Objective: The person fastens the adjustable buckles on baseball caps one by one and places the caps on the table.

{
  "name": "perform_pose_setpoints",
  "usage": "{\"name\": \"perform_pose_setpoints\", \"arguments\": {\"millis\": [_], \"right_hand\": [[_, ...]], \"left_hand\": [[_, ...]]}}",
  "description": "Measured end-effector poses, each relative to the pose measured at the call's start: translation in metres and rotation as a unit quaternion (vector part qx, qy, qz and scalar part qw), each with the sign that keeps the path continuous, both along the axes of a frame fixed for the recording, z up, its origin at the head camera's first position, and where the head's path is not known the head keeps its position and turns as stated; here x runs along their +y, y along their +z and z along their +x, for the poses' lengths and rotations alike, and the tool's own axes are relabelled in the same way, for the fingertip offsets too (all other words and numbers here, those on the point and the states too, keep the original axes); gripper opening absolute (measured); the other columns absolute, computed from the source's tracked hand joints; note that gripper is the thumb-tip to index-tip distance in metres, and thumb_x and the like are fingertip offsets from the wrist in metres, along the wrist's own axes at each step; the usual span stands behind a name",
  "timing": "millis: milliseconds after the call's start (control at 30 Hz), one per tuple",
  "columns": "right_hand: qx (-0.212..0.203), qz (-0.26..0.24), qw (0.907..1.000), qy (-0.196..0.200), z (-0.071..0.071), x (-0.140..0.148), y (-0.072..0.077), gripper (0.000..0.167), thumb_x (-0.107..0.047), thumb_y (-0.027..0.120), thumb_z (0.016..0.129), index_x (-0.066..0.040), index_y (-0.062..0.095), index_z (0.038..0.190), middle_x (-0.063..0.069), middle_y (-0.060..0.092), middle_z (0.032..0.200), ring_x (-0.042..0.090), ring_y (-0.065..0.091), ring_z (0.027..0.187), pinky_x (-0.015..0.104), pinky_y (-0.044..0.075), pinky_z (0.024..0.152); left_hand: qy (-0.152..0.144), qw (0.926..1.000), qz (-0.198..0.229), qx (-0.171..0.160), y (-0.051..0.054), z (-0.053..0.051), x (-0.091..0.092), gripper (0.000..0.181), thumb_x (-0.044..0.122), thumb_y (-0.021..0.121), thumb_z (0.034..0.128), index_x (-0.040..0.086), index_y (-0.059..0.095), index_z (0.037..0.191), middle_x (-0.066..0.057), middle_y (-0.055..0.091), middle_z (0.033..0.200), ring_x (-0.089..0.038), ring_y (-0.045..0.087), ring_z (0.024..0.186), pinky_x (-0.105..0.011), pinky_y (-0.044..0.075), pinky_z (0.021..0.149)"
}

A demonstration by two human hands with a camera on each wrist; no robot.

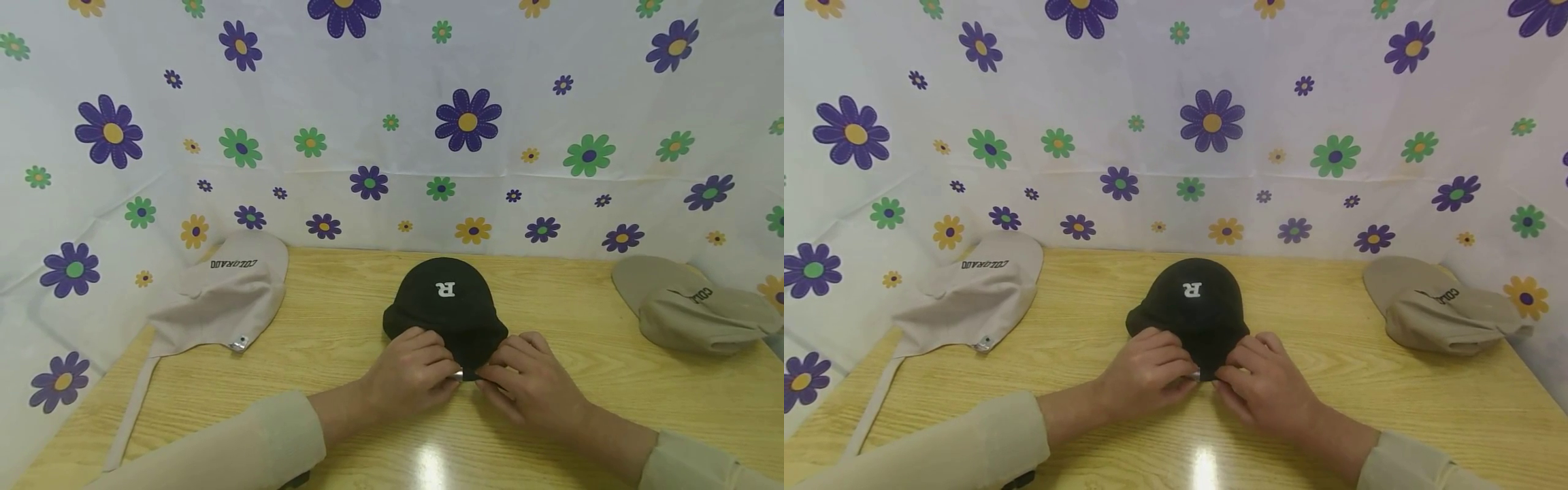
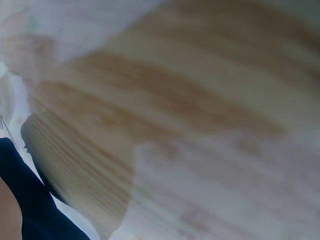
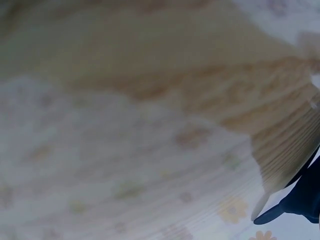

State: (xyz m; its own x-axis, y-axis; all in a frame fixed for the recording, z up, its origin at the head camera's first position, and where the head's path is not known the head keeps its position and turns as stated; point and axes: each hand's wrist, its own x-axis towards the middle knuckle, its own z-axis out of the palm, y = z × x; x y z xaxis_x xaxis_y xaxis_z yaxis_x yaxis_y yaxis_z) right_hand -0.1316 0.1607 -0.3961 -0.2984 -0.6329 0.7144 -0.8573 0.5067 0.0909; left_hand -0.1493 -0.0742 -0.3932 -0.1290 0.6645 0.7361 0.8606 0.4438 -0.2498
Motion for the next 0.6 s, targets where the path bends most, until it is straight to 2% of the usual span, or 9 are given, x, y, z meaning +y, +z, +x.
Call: {"name": "perform_pose_setpoints", "arguments": {"millis": [300, 600], "right_hand": [[-0.019, 0.002, 0.9998, -0.005, 0.0008, 0.0018, 0.0001, 0.033, -0.035, 0.053, 0.102, -0.016, 0.074, 0.084, -0.003, 0.066, 0.087, 0.018, 0.059, 0.086, 0.035, 0.038, 0.081], [-0.014, -0.003, 0.9999, -0.007, 0.0004, 0.0015, 0.0002, 0.038, -0.035, 0.048, 0.103, -0.017, 0.07, 0.078, -0.004, 0.064, 0.083, 0.018, 0.058, 0.083, 0.035, 0.038, 0.08]], "left_hand": [[0.008, 1.0, -0.001, 0.0, 0.0, -0.0002, 0.0001, 0.005, 0.019, 0.08, 0.0762, 0.018, 0.075, 0.077, 0.008, 0.068, 0.077, -0.01, 0.061, 0.078, -0.024, 0.048, 0.075], [0.014, 0.9999, 0.0, 0.001, -0.0009, -0.0011, 0.0009, 0.002, 0.015, 0.074, 0.0785, 0.017, 0.073, 0.078, 0.008, 0.068, 0.077, -0.01, 0.062, 0.079, -0.024, 0.049, 0.076]]}}
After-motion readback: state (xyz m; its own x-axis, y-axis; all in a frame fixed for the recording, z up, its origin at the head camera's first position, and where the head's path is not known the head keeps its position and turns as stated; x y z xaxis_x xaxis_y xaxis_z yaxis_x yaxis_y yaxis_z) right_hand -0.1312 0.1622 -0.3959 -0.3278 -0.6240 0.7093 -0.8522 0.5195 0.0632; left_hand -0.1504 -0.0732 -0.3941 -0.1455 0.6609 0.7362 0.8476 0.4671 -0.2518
